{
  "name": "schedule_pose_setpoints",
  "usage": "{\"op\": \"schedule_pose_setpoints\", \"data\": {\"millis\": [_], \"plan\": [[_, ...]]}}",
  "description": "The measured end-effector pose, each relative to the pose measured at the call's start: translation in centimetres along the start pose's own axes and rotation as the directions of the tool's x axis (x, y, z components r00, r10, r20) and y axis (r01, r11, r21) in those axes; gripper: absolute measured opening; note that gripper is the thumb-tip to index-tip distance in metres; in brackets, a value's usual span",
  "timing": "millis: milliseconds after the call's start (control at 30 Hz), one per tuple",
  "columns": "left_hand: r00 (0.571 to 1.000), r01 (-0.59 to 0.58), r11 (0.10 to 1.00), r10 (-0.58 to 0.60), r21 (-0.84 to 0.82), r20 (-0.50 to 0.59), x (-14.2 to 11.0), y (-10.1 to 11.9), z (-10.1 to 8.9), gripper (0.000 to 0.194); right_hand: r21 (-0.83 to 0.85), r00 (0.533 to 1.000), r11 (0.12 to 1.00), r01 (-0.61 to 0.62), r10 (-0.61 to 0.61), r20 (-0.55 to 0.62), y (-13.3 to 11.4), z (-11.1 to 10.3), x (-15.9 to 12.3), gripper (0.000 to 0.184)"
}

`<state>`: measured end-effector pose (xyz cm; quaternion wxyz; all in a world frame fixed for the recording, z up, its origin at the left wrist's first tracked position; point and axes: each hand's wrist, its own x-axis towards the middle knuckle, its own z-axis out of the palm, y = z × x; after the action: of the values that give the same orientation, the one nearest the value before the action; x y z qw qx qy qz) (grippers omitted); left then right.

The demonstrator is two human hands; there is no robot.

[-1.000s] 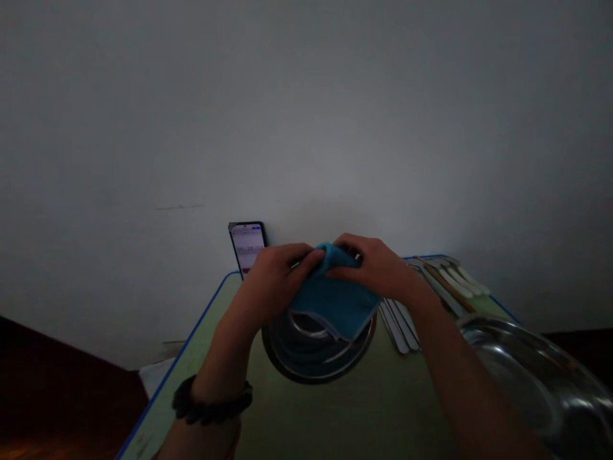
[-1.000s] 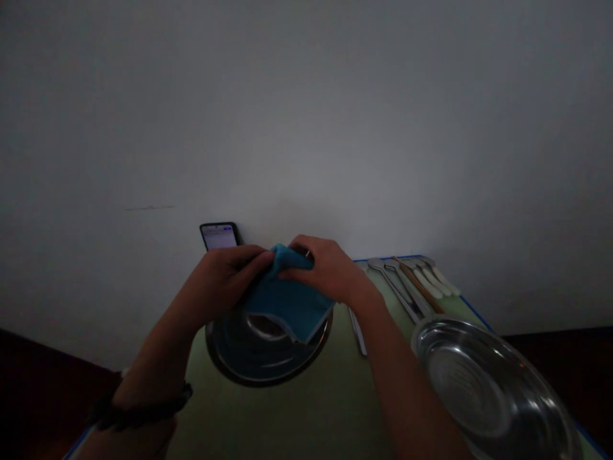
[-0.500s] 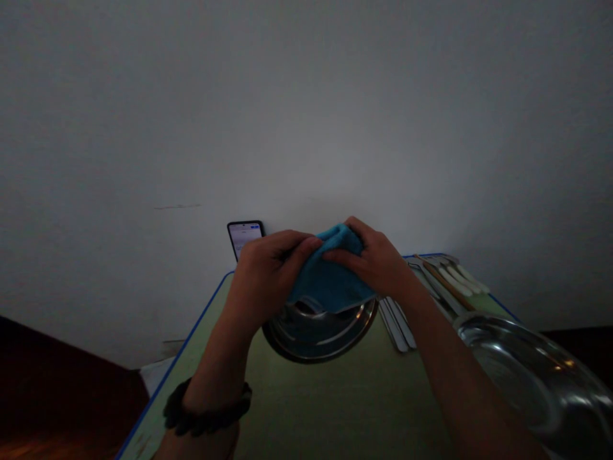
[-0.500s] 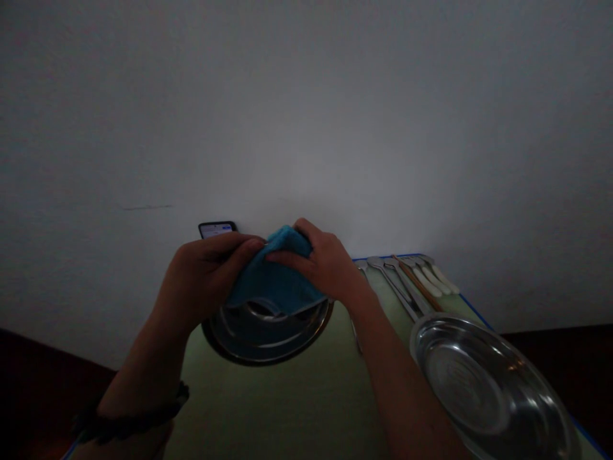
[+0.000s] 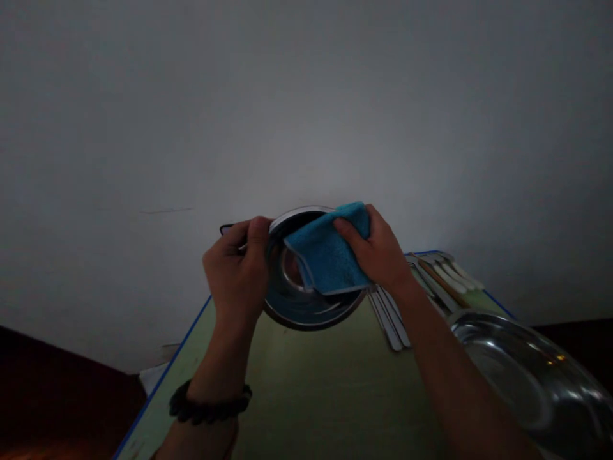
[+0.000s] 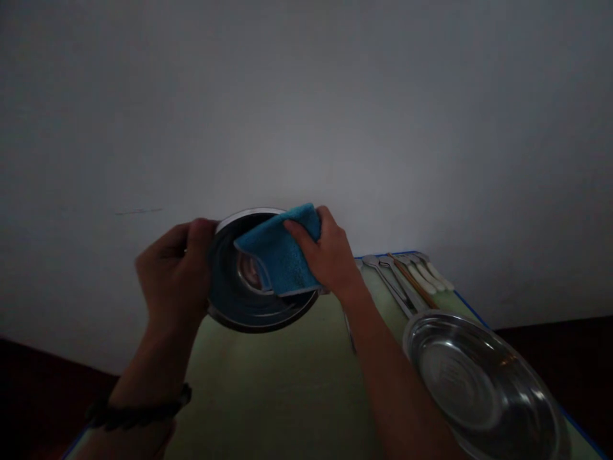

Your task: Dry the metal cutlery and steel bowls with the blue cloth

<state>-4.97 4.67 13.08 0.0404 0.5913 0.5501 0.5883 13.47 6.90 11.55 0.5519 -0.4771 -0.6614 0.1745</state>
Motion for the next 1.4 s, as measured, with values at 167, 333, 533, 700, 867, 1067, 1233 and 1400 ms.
{"op": "schedule_pose_setpoints", "data": {"millis": [167, 333, 533, 700, 867, 1067, 1233, 1400], "plan": [[0.981, -0.037, 0.999, 0.031, 0.028, 0.190, 0.1, 0.8, 0.0, 0.027, -0.065, 0.998, 0.998, 0.010, -0.007, 0.055, -0.1, -0.6, 0.1, 0.033], [0.781, -0.145, 0.986, 0.066, 0.077, 0.621, 0.4, 0.8, -0.6, 0.030, -0.145, 0.938, 0.980, 0.138, -0.082, 0.336, -0.7, -0.7, -0.3, 0.031], [0.712, -0.249, 0.966, 0.138, 0.063, 0.689, 0.4, 0.6, -0.5, 0.034, -0.067, 0.902, 0.991, 0.117, -0.078, 0.425, -0.7, -0.2, -0.4, 0.029], [0.788, -0.252, 0.967, 0.179, 0.043, 0.589, 0.5, 1.0, -0.4, 0.031, -0.021, 0.926, 0.997, 0.080, -0.066, 0.372, -0.6, -0.1, -0.3, 0.030], [0.869, -0.180, 0.984, 0.157, 0.004, 0.469, 0.3, 0.4, -0.1, 0.029, 0.005, 0.960, 0.998, 0.060, -0.059, 0.274, -0.4, 0.1, -0.3, 0.028], [0.979, -0.024, 0.992, 0.048, -0.124, 0.196, 0.0, -0.6, 0.5, 0.028, 0.095, 0.997, 0.995, 0.001, -0.009, 0.081, 0.0, 0.1, -0.3, 0.034], [0.996, 0.077, 0.965, -0.062, -0.250, 0.068, -0.2, -0.9, 1.0, 0.029, 0.145, 0.995, 0.987, -0.068, 0.077, -0.058, 0.4, 0.5, -0.2, 0.035], [0.966, 0.138, 0.973, -0.091, -0.186, 0.242, 0.2, -0.6, 0.2, 0.026, 0.132, 0.998, 0.989, -0.063, 0.065, -0.008, 0.5, 0.4, -0.1, 0.035]]}}
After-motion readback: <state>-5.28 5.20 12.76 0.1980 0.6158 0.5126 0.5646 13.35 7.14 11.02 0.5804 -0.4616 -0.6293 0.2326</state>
